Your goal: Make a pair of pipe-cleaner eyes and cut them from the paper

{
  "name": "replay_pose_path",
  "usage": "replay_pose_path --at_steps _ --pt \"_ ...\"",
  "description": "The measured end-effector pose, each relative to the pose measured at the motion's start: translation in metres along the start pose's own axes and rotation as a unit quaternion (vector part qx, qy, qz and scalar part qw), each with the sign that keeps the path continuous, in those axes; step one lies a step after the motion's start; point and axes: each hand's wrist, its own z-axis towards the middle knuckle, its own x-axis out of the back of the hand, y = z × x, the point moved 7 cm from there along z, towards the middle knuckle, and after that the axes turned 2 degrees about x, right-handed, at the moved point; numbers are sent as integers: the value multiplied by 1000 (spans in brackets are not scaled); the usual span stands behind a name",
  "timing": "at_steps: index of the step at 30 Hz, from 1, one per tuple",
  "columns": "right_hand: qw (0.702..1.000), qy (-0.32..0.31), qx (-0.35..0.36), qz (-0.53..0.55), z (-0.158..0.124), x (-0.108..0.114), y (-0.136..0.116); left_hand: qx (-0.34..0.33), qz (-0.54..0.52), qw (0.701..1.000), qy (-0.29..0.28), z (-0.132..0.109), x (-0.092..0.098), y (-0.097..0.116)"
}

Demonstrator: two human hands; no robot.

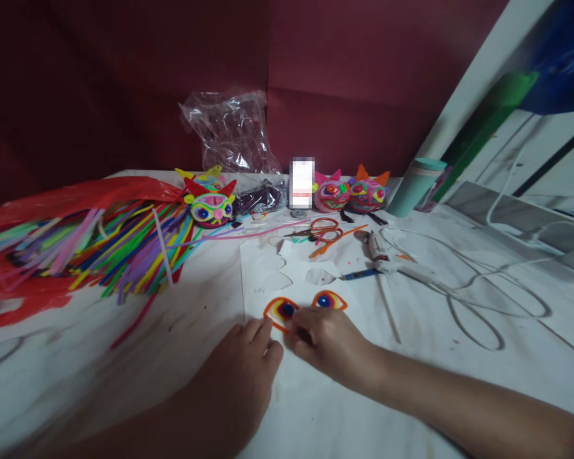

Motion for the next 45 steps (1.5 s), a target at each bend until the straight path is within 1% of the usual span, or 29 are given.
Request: replay_pose_path --at_steps 3,6,12,16,21,28,32,35,39,42,45 --pt "1000 2 12 -7 -1 2 4 -12 -22 1000 13 -1 3 -1" --pt "999 4 17 -32 0 4 8 -19 -18 999 27 -1 3 -3" --pt "998 11 -12 -65 1 6 13 -51 -12 997 59 -4 -3 -5" --pt "996 25 -34 -80 2 7 19 -56 -19 997 51 -4 -1 -5" --pt "994 24 -42 -97 4 8 21 -38 -45 998 27 4 4 -5" --pt "991 18 -48 -121 6 10 19 -2 33 999 41 17 4 -1" --pt "990 3 -31 -140 4 10 16 -1 46 996 71 20 8 0" --pt "991 -2 -10 -137 -1 11 14 3 46 997 69 21 8 1" --pt "994 34 36 -95 -14 12 11 1 56 996 63 22 9 3" --pt "990 68 74 -96 -23 11 9 -1 58 996 65 22 9 4" --pt "988 78 86 -104 -24 10 8 -5 62 995 74 21 7 4"
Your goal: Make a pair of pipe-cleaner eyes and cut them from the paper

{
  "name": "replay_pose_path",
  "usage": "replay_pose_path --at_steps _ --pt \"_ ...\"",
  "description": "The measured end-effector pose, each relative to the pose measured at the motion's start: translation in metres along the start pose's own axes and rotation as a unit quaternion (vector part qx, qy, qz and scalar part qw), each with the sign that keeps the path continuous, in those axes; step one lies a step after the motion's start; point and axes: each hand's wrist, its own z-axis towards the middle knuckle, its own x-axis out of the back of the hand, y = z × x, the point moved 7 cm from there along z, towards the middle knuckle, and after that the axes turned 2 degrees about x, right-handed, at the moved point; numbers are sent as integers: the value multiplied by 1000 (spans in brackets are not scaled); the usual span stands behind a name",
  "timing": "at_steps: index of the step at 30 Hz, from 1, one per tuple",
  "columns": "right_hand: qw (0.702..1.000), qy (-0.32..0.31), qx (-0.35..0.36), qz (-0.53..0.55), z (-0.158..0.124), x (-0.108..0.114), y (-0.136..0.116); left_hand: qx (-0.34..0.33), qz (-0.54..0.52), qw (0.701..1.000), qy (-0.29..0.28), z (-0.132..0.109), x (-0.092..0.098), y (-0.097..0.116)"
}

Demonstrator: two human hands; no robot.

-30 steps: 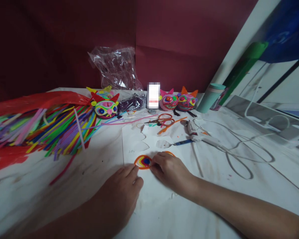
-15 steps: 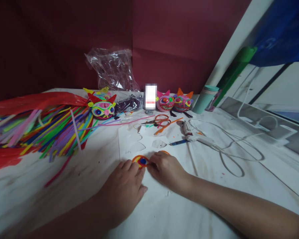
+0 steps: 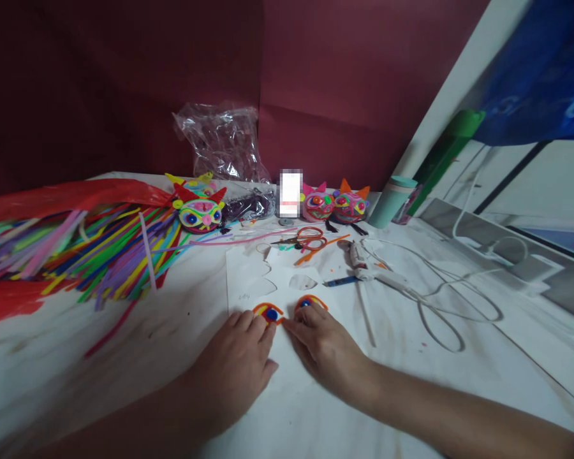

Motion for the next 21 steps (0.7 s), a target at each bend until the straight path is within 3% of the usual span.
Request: replay_pose_path --at_steps 11,21 --pt "1000 5 23 7 -1 1 -8 10 -4 1000 24 1 -1 -2" --pt "1000 -28 -5 -10 3 -6 -5 7 -4 999 31 -1 1 -1"
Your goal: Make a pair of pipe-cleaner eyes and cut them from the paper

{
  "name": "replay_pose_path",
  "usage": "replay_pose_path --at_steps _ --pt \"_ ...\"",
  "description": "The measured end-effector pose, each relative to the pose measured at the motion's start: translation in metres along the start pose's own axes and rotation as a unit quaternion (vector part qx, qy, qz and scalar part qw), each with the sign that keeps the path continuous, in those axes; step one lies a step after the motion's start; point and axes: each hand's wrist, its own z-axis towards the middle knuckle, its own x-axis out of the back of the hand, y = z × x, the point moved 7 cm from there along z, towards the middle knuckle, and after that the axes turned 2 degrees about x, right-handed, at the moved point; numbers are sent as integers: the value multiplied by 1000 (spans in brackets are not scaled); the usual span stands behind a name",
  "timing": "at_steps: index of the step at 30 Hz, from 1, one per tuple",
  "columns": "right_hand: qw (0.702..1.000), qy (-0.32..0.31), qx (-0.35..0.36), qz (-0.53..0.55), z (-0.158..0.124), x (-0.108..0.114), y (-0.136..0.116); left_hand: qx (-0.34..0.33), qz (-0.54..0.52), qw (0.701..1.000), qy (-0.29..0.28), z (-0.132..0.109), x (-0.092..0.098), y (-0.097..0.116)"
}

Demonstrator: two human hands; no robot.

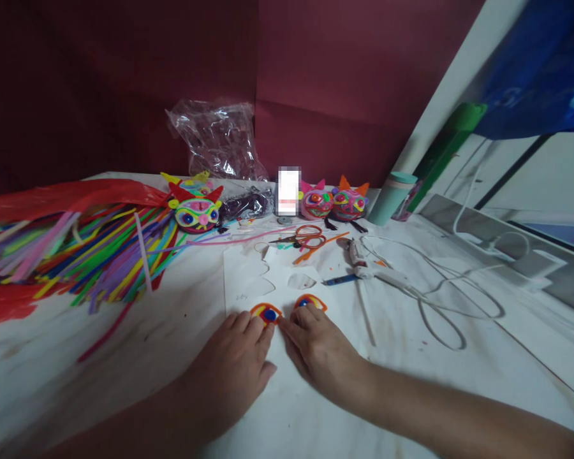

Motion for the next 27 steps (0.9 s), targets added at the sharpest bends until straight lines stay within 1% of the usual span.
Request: replay_pose_path --at_steps 4,10,15,18,22,27 --pt "1000 -5 -7 4 0 -1 1 -1 -1 1000 4 0 0 0" --pt "1000 3 -10 16 1 0 3 -2 -1 1000 -5 0 -2 -1" --pt "1000 -10 -17 17 1 -1 4 1 3 1000 -3 2 0 -1" --pt "1000 -10 -17 17 0 -1 4 4 10 1000 -22 1 -1 1" --pt "1000 -5 -13 14 0 0 3 7 44 997 -57 -8 -7 7" --pt "1000 5 -5 10 0 0 3 13 43 997 -69 -19 -12 10"
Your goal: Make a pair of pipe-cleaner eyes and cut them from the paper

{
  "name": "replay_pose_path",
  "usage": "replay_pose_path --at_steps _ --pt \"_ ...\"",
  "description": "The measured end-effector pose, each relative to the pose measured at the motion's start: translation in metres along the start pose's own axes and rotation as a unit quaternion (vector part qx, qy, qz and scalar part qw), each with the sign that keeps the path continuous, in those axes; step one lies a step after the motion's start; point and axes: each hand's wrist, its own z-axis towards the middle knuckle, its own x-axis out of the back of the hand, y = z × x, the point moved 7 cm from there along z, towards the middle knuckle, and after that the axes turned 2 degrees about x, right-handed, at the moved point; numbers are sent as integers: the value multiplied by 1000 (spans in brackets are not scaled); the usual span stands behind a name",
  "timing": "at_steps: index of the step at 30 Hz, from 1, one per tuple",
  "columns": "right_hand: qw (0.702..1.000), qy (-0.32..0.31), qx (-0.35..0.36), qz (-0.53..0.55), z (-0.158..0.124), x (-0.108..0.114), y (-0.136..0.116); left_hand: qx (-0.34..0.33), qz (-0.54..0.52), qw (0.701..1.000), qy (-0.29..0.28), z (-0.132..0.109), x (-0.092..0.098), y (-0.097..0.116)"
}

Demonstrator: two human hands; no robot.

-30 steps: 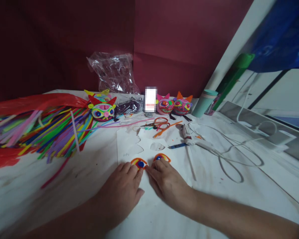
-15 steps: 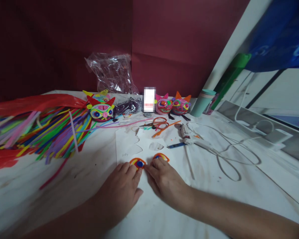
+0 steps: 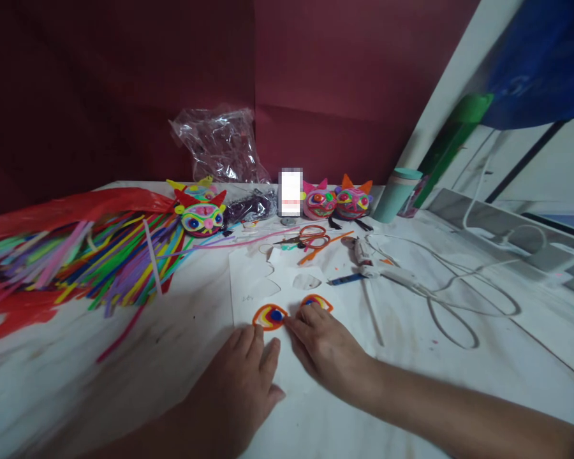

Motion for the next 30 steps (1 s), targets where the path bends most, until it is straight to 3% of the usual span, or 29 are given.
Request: replay_pose_path --at_steps 12,26,30 --pt "1000 4 14 4 -1 0 -2 -19 25 998 63 -8 -4 5" --pt "1000 -1 8 -8 0 1 -1 22 -120 993 4 0 17 -11" --pt "1000 0 8 -14 1 1 -1 15 -106 994 25 -2 16 -11"
